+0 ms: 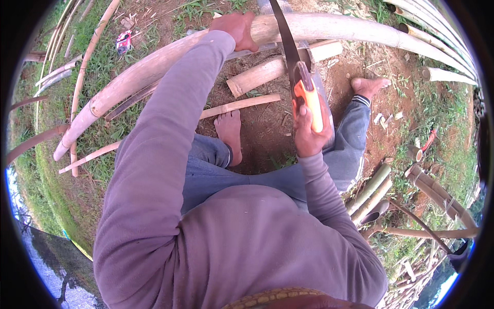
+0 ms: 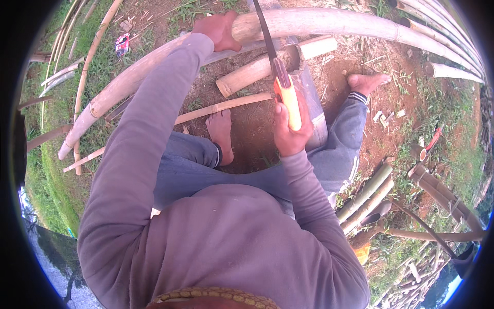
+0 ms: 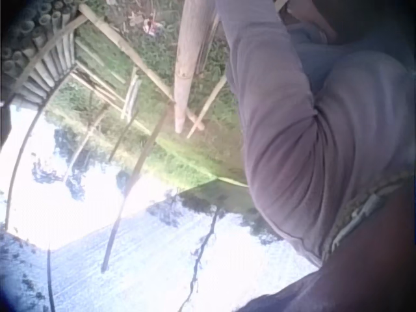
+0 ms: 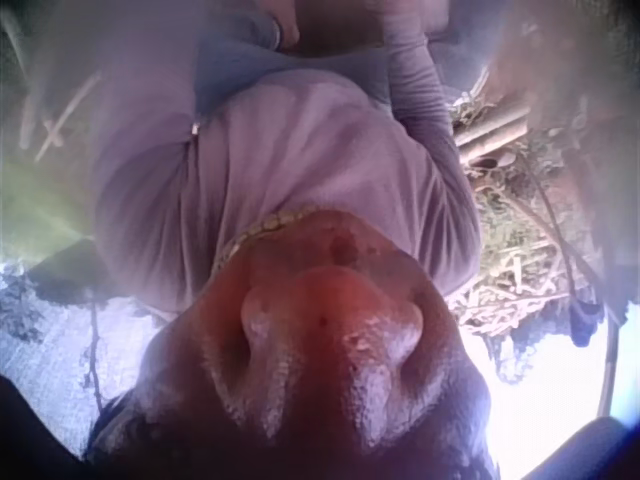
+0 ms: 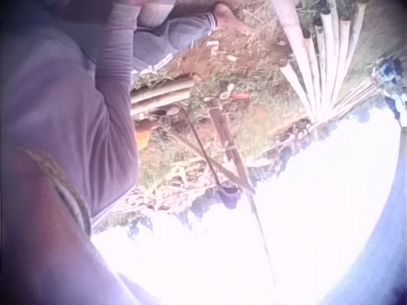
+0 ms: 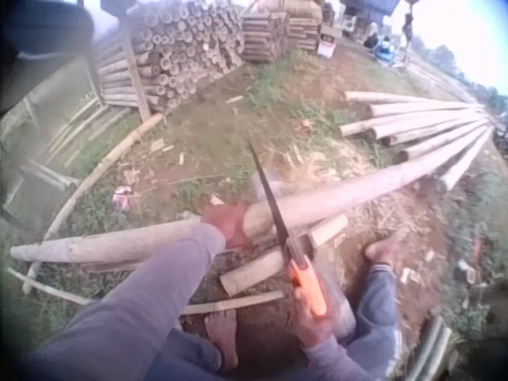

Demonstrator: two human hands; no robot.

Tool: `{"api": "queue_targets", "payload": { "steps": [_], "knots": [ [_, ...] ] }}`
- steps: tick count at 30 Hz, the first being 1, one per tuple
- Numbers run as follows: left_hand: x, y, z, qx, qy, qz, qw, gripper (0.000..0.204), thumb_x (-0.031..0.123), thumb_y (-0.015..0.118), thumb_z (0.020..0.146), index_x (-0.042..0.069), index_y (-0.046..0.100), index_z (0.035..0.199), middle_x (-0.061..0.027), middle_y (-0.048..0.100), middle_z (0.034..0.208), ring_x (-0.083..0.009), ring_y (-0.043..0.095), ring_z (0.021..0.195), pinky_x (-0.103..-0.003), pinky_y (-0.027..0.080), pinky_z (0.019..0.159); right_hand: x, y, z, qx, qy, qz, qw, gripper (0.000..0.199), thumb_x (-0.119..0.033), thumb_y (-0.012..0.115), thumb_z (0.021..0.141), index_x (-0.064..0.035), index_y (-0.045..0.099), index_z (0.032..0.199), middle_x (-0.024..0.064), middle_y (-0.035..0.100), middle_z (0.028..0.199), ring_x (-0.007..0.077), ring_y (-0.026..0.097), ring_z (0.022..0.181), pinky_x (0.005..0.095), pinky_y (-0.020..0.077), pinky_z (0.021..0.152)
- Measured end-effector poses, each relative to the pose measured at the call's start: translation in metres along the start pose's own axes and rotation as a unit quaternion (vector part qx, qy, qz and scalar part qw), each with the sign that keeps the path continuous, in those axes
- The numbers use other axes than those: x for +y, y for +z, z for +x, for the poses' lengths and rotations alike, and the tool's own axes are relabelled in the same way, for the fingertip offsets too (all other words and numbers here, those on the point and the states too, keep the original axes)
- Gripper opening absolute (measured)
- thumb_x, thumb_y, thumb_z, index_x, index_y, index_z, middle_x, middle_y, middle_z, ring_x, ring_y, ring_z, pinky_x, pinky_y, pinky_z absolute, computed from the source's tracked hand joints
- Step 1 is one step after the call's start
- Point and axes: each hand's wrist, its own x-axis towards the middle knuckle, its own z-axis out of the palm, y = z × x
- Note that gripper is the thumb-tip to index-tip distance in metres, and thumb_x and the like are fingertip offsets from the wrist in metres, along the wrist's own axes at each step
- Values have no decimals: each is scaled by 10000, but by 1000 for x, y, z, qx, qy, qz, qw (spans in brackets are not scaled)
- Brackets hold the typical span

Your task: The person sits on the ground and uses a hand saw to cut long bamboo poles into shorter sections. They position each pole on a makeshift support, saw through it, and then move the cut pieces aside.

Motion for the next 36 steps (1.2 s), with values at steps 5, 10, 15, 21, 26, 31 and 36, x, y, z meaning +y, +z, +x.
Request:
{"api": "queue_targets", "payload": {
  "steps": [5, 10, 15, 21, 26, 31, 36],
  "knots": [
    [10, -5, -4, -33, -20, -4, 999, 773, 477, 897, 723, 78, 633, 1330, -163, 744, 1236, -370, 748, 1111, -503, 602, 987, -21, -42, -41, -4, 67, 72, 995, 419, -91, 687, 1040, 124, 607, 1390, 204, 732, 1276, 264, 714, 1202, 347, 592, 957],
    [12, 1, -4, 27, 7, 0, 1000, 765, 477, 900, 728, 77, 628, 1321, -168, 746, 1213, -373, 757, 1078, -518, 610, 959, -33, 14, 86, -35, 82, 14, 996, 381, -130, 755, 1026, 48, 669, 1351, 115, 762, 1167, 118, 679, 955, 285, 559, 860],
    [7, 5, -13, 17, -16, -5, 1000, 744, 459, 908, 725, 78, 623, 1297, -173, 745, 1196, -373, 751, 1098, -510, 612, 957, -59, -38, 0, -38, 130, 7, 991, 389, -71, 710, 1021, 83, 646, 1373, 177, 738, 1277, 196, 727, 1079, 313, 563, 958],
    [15, 26, -18, 61, -11, 4, 998, 755, 439, 900, 720, 109, 587, 1322, -144, 727, 1253, -381, 734, 1135, -502, 582, 1020, -50, -26, 19, -39, 81, 26, 996, 368, -61, 714, 1015, 86, 655, 1348, 157, 742, 1207, 175, 697, 1056, 305, 559, 926],
    [21, 5, -14, 35, 6, -25, 999, 737, 408, 906, 720, 108, 584, 1311, -139, 710, 1275, -381, 729, 1148, -513, 579, 1019, -42, 29, 96, -28, 98, 18, 995, 365, -116, 742, 1025, 67, 673, 1334, 117, 753, 1142, 115, 673, 975, 281, 555, 857],
    [10, 21, -22, 48, -13, -25, 998, 713, 400, 909, 716, 113, 597, 1290, -137, 712, 1268, -386, 730, 1135, -516, 588, 996, -71, -63, -32, -37, 149, 71, 986, 434, -70, 670, 1047, 131, 572, 1419, 199, 727, 1278, 216, 703, 1193, 319, 593, 988],
    [24, 31, -24, 90, -3, -5, 996, 714, 399, 907, 732, 117, 587, 1304, -129, 703, 1288, -394, 730, 1129, -521, 591, 990, -20, -4, 46, -31, 50, -38, 998, 373, -119, 729, 1034, 84, 660, 1339, 147, 761, 1160, 149, 712, 1029, 286, 574, 893]
  ]
}}
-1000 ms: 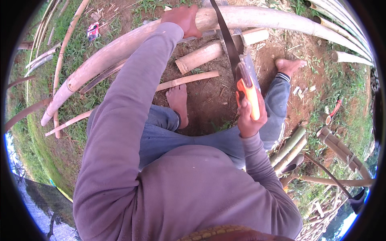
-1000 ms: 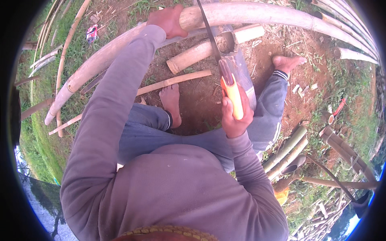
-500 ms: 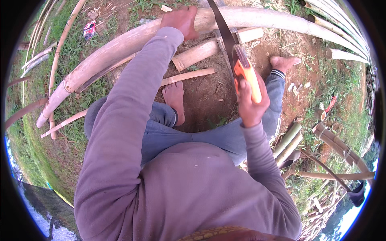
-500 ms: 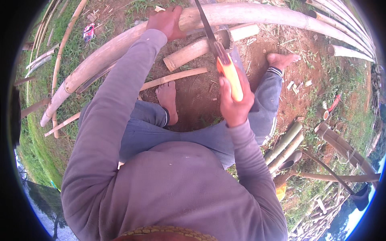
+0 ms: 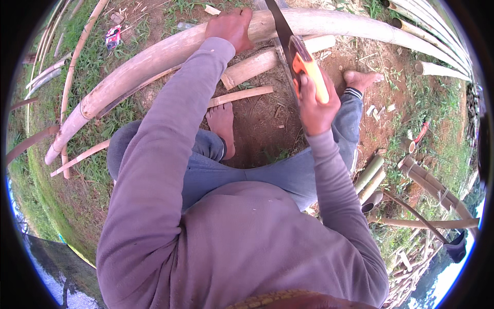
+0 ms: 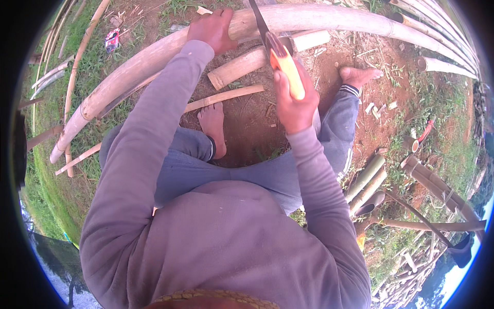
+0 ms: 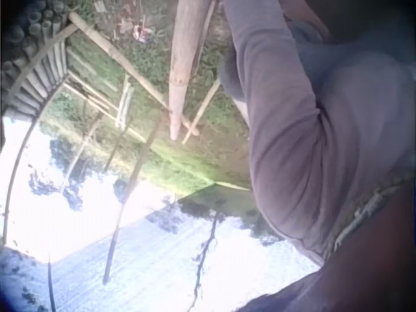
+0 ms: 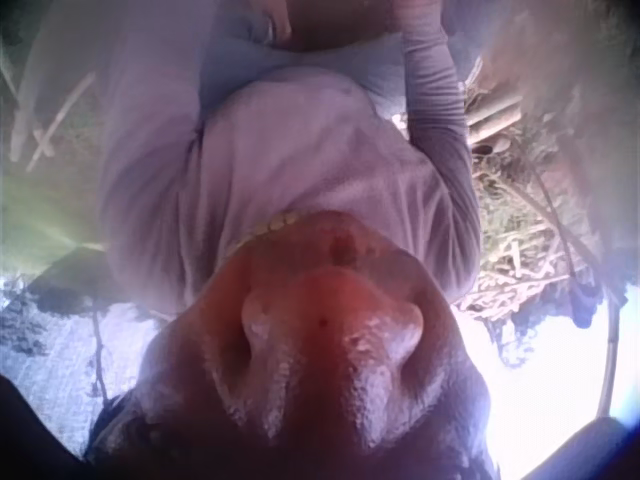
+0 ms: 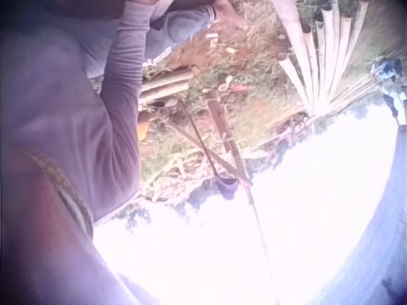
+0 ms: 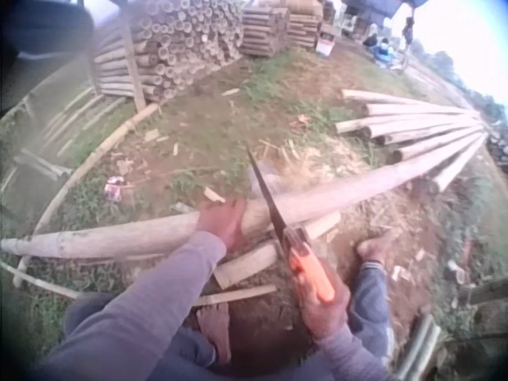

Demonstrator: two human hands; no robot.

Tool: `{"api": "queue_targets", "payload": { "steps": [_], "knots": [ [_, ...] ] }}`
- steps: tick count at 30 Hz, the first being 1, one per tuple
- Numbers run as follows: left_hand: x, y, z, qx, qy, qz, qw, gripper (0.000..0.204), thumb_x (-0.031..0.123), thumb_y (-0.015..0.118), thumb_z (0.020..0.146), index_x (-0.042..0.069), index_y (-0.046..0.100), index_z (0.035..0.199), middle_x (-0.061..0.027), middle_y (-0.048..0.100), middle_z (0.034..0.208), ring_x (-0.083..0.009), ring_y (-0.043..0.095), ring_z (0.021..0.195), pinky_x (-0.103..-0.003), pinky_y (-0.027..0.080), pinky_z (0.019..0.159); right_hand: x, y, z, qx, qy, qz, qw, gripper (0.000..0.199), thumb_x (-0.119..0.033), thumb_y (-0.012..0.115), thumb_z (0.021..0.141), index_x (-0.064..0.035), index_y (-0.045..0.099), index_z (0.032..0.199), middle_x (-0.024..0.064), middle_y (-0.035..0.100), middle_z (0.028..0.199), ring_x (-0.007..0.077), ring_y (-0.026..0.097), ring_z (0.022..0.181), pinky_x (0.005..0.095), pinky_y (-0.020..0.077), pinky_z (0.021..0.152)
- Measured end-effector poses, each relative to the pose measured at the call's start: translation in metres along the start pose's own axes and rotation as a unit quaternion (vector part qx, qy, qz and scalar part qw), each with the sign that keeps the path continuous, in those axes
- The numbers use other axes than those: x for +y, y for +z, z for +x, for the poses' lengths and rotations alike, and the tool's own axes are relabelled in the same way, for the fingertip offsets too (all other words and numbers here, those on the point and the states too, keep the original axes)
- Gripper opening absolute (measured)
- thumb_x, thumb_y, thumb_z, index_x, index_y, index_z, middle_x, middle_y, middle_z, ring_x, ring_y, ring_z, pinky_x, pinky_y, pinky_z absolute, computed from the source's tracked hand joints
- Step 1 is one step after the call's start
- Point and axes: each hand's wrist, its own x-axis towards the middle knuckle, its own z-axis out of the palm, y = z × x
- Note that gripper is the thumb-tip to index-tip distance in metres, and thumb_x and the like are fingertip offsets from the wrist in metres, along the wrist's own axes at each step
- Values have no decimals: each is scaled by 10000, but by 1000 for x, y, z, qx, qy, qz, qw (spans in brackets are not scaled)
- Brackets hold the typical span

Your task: The person sits on the ground and uses a hand saw to cut long bamboo poles into shorter sections. They position each pole on a makeshift support, saw through it, and then move the cut pieces aside.

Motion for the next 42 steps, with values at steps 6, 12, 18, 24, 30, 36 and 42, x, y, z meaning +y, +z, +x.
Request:
{"api": "queue_targets", "payload": {
  "steps": [6, 12, 18, 24, 30, 36, 42],
  "knots": [
    [-9, -23, 4, 8, 5, -1, 1000, 726, 364, 915, 734, 98, 588, 1325, -142, 711, 1267, -383, 728, 1142, -522, 592, 982, -24, 6, 9, -16, 75, 81, 994, 342, -115, 731, 1030, 71, 677, 1312, 118, 747, 1137, 130, 676, 999, 289, 560, 866],
    [-11, 1, -4, 34, 4, 6, 999, 781, 393, 914, 723, 113, 567, 1365, -126, 699, 1281, -376, 721, 1152, -526, 561, 1030, -25, -63, -93, -22, 55, 86, 995, 408, -51, 683, 1041, 112, 595, 1405, 190, 732, 1282, 188, 693, 1181, 308, 596, 939],
    [1, -3, 2, 40, 8, 2, 999, 794, 370, 911, 724, 110, 562, 1388, -128, 700, 1285, -373, 711, 1176, -520, 538, 1062, -17, 41, 64, -6, 51, 98, 994, 319, -131, 751, 1028, 49, 704, 1286, 49, 745, 1072, 78, 632, 918, 252, 528, 811],
    [-7, -7, -7, 18, 1, 7, 1000, 779, 356, 911, 729, 108, 566, 1383, -133, 700, 1293, -374, 710, 1178, -524, 546, 1043, -20, -71, -108, -22, 84, 99, 991, 450, -88, 671, 1056, 104, 562, 1449, 176, 720, 1285, 217, 712, 1146, 326, 608, 962],
    [9, 5, -11, 61, 17, 7, 998, 802, 377, 913, 733, 96, 558, 1395, -146, 695, 1295, -379, 697, 1202, -509, 536, 1059, 20, 2, -18, 11, 37, 65, 997, 363, -91, 722, 1031, 66, 652, 1351, 134, 752, 1191, 171, 713, 1059, 308, 578, 915],
    [-12, -23, -10, -12, 1, 20, 1000, 1084, 486, 938, 677, 68, 444, 1546, -168, 642, 1410, -378, 623, 1332, -515, 480, 1137, 45, 37, 6, 20, 26, 137, 990, 351, -72, 724, 1022, 55, 668, 1344, 135, 727, 1258, 168, 689, 1107, 308, 555, 962],
    [-39, -32, -14, -147, -38, -57, 987, 1020, 631, 879, 662, 46, 580, 1442, -209, 746, 1259, -393, 727, 1175, -496, 562, 1016, 55, 39, -12, 37, 44, 127, 990, 380, -111, 731, 1028, 45, 655, 1366, 130, 726, 1242, 156, 679, 1116, 306, 555, 948]
  ]
}}
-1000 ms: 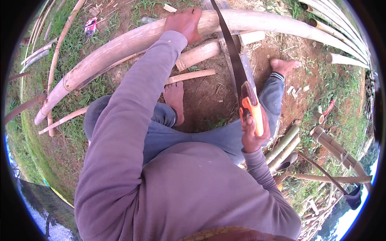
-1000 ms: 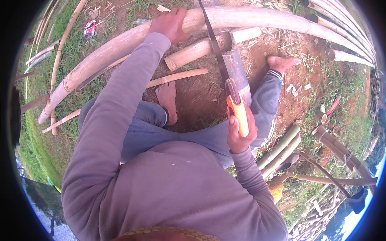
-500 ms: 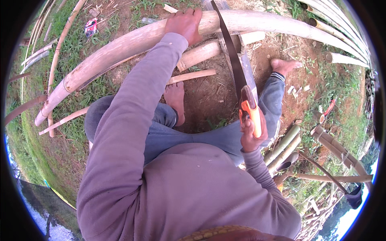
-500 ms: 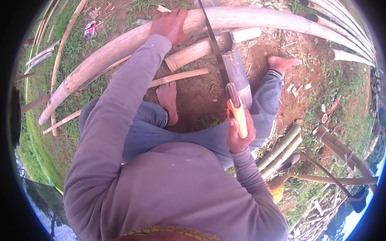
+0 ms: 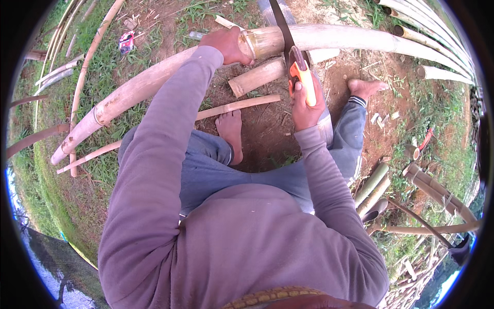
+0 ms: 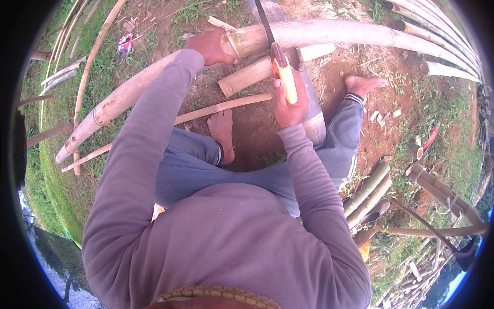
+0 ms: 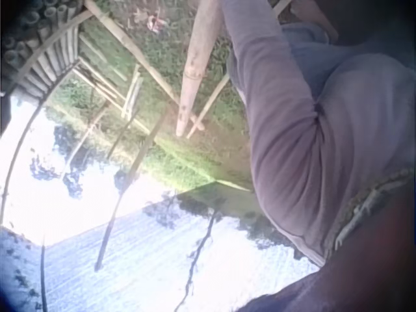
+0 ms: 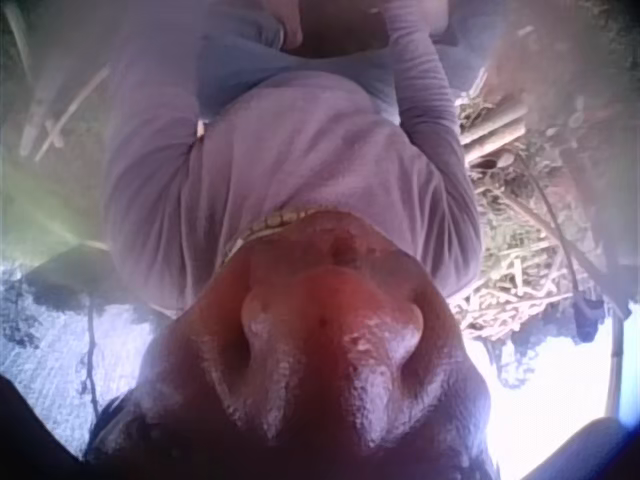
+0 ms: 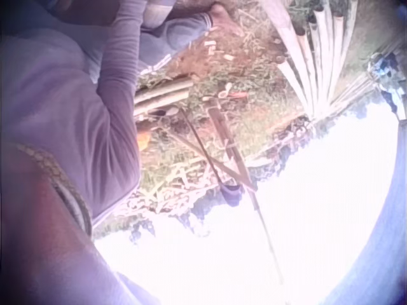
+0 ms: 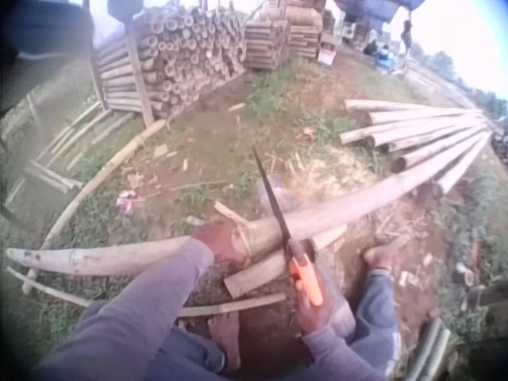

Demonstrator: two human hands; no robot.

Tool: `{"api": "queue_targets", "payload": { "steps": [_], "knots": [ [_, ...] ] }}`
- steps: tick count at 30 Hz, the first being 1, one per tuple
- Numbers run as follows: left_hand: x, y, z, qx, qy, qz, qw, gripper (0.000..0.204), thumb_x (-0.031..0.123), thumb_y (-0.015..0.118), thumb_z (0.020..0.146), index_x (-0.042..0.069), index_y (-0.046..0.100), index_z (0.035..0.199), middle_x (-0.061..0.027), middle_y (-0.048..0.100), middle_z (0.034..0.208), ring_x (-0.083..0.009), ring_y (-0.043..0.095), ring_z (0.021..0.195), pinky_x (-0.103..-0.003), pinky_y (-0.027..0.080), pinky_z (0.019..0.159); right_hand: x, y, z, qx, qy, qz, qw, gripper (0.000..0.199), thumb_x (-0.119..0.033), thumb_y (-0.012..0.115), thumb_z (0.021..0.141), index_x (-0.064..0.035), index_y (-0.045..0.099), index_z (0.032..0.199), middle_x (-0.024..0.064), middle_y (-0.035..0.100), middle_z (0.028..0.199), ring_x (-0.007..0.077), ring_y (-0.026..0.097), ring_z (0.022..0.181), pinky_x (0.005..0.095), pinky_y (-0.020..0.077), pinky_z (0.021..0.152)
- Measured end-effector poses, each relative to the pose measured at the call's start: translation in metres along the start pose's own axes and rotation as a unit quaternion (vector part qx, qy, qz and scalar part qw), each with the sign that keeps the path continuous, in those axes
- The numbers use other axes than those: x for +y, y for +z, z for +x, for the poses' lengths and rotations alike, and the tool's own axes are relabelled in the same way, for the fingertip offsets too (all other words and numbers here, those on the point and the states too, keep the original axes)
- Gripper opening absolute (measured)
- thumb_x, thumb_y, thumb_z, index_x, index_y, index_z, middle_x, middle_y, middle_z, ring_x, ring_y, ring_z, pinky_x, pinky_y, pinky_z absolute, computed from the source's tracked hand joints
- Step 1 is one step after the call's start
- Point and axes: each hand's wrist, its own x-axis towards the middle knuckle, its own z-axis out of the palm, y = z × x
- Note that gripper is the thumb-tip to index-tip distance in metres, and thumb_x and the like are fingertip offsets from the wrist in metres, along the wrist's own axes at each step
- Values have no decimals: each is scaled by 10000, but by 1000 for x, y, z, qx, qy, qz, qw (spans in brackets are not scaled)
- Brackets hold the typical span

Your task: The person sits on the ground and uses a hand saw to cut long bamboo poles into shorter sections. They position each pole on a makeshift support, saw through it, and then move the cut pieces aside.

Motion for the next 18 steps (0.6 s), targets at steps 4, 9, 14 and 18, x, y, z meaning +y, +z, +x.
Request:
{"api": "queue_targets", "payload": {
  "steps": [4, 9, 14, 18],
  "knots": [
    [-4, -1, -2, -20, -6, 2, 1000, 1014, 631, 876, 657, 58, 588, 1442, -209, 754, 1252, -387, 737, 1155, -487, 566, 1009, -97, 8, 44, -65, 116, -26, 991, 369, -105, 729, 1036, 38, 663, 1369, 86, 738, 1162, 119, 658, 1005, 276, 537, 892],
    [-8, 0, -2, 0, 9, 8, 1000, 1060, 652, 867, 631, 75, 581, 1474, -204, 761, 1244, -385, 741, 1145, -460, 577, 988, -115, -67, -46, -54, 104, -66, 991, 445, -171, 712, 1055, 87, 617, 1406, 142, 747, 1185, 142, 689, 1014, 275, 579, 812],
    [-11, 9, 3, -3, 1, 15, 1000, 1048, 638, 861, 630, 84, 592, 1478, -205, 763, 1238, -386, 742, 1142, -464, 578, 983, -103, -96, -83, -51, 32, -30, 998, 442, -140, 675, 1062, 130, 578, 1399, 221, 722, 1264, 271, 724, 1154, 363, 618, 959],
    [1, 8, 7, 8, 21, -2, 1000, 1041, 626, 866, 624, 96, 598, 1479, -207, 761, 1249, -385, 744, 1141, -472, 579, 990, -59, -10, 40, -49, -34, -125, 990, 398, -136, 758, 1025, 71, 628, 1339, 142, 738, 1120, 115, 667, 940, 283, 552, 807]
  ]
}}
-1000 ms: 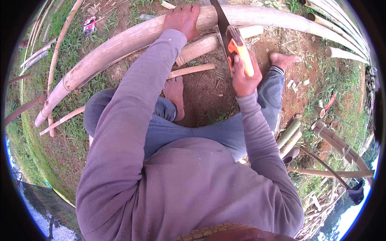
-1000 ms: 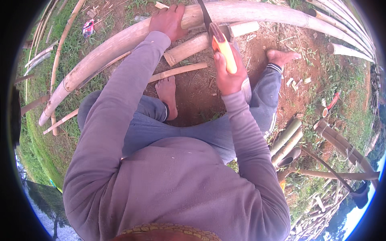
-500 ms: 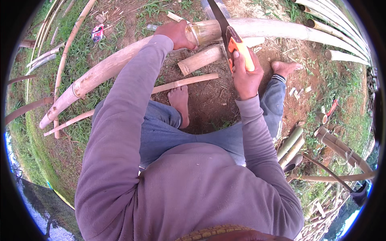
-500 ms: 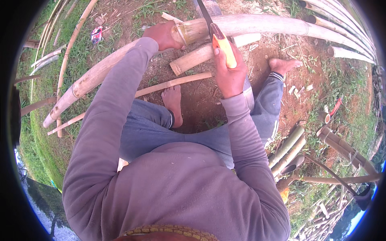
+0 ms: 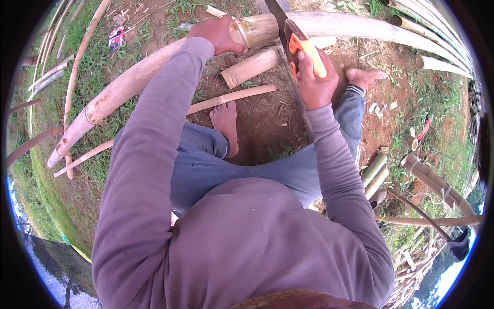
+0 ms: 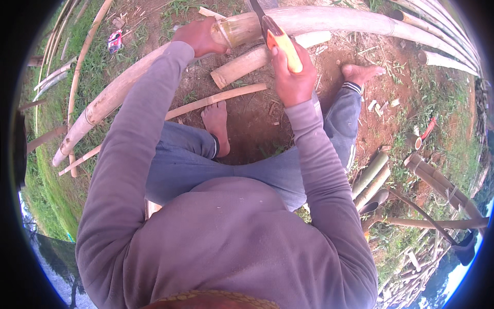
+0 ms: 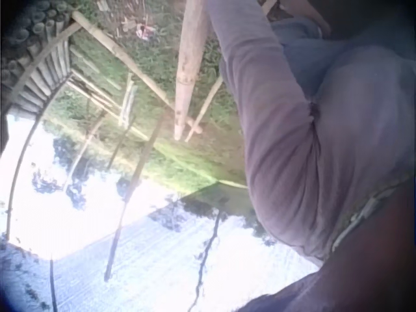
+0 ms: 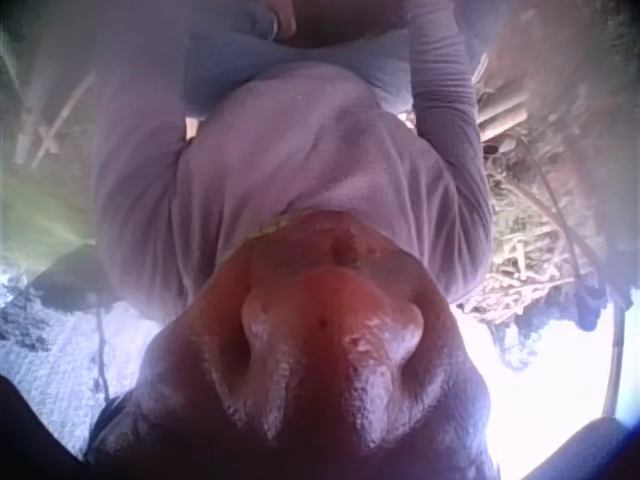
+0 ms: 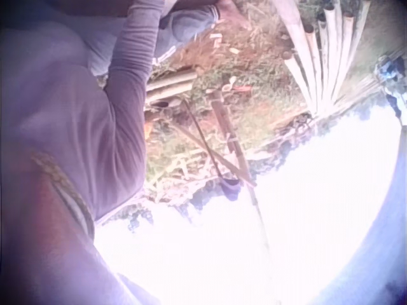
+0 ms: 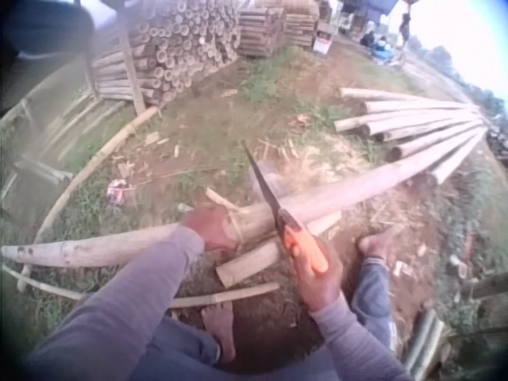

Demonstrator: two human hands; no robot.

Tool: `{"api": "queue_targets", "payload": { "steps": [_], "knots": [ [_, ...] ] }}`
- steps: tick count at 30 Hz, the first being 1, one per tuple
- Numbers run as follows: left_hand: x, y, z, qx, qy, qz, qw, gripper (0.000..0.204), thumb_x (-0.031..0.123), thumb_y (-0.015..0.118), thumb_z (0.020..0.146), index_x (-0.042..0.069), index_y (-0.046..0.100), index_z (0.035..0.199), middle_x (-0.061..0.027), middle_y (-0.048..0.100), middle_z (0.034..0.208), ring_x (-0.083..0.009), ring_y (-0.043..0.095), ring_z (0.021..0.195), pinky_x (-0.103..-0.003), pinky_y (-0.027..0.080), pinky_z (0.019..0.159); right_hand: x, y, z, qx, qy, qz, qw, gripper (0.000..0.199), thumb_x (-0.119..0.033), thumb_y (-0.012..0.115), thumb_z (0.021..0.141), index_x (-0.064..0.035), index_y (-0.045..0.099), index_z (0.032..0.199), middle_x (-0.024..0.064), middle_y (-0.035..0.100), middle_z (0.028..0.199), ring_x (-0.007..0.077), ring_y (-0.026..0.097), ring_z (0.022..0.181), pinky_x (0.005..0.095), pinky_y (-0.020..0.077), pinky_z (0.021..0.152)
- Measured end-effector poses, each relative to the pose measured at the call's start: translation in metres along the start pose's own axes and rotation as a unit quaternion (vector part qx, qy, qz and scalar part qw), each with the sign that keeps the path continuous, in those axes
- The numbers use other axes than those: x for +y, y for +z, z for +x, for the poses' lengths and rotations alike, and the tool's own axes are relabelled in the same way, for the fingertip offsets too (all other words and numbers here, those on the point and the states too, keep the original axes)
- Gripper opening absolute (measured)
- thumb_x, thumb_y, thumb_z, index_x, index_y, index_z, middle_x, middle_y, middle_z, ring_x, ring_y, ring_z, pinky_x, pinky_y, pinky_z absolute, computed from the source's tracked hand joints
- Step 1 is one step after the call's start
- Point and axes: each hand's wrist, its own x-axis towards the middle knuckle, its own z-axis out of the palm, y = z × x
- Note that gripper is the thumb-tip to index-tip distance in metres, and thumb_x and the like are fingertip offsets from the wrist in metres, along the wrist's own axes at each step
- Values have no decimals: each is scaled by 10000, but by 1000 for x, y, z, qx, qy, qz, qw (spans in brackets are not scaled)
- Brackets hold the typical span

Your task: The person sits on the ground and uses a hand saw to cut long bamboo poles into shorter sections. They position each pole on a makeshift support, saw through it, and then move the cut pieces aside.

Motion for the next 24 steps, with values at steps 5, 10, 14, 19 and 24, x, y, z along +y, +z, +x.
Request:
{"api": "queue_targets", "payload": {
  "steps": [5, 10, 14, 19, 24],
  "knots": [
    [-16, -10, 0, 19, 4, 1, 1000, 1031, 637, 867, 625, 99, 604, 1465, -198, 761, 1256, -382, 744, 1143, -485, 579, 994, -9, -27, -60, 27, 108, 45, 993, 217, -140, 793, 1003, 9, 638, 1039, 55, 724, 906, 58, 615, 774, 246, 502, 670],
    [-10, 0, -5, 7, -13, 11, 1000, 1033, 656, 862, 639, 99, 597, 1468, -197, 761, 1252, -383, 742, 1146, -486, 577, 996, -20, -103, -175, 21, 82, 49, 995, 148, -122, 722, 1030, 6, 648, 1013, 41, 703, 745, 83, 646, 629, 262, 496, 571],
    [4, 3, -9, 20, -1, 16, 1000, 1038, 674, 856, 652, 102, 590, 1476, -197, 764, 1237, -384, 743, 1139, -484, 580, 987, 19, -10, -38, 19, 85, 46, 995, 197, -157, 790, 1009, 2, 680, 974, -4, 652, 743, 48, 548, 689, 265, 465, 617],
    [-8, -5, -8, 22, -9, 29, 999, 1039, 694, 854, 656, 98, 595, 1466, -189, 764, 1233, -376, 744, 1138, -483, 580, 990, 1, -15, -63, 27, 103, 54, 993, 198, -162, 769, 1023, 13, 682, 991, -3, 644, 743, 47, 559, 686, 241, 460, 611],
    [-12, 6, -10, 30, -12, 23, 999, 1072, 700, 848, 650, 97, 577, 1494, -188, 768, 1231, -379, 747, 1133, -483, 578, 991, -14, -102, -169, -5, 90, 28, 996, 157, -110, 709, 1042, 40, 674, 1012, 21, 668, 750, 73, 615, 630, 242, 487, 570]
  ]
}}
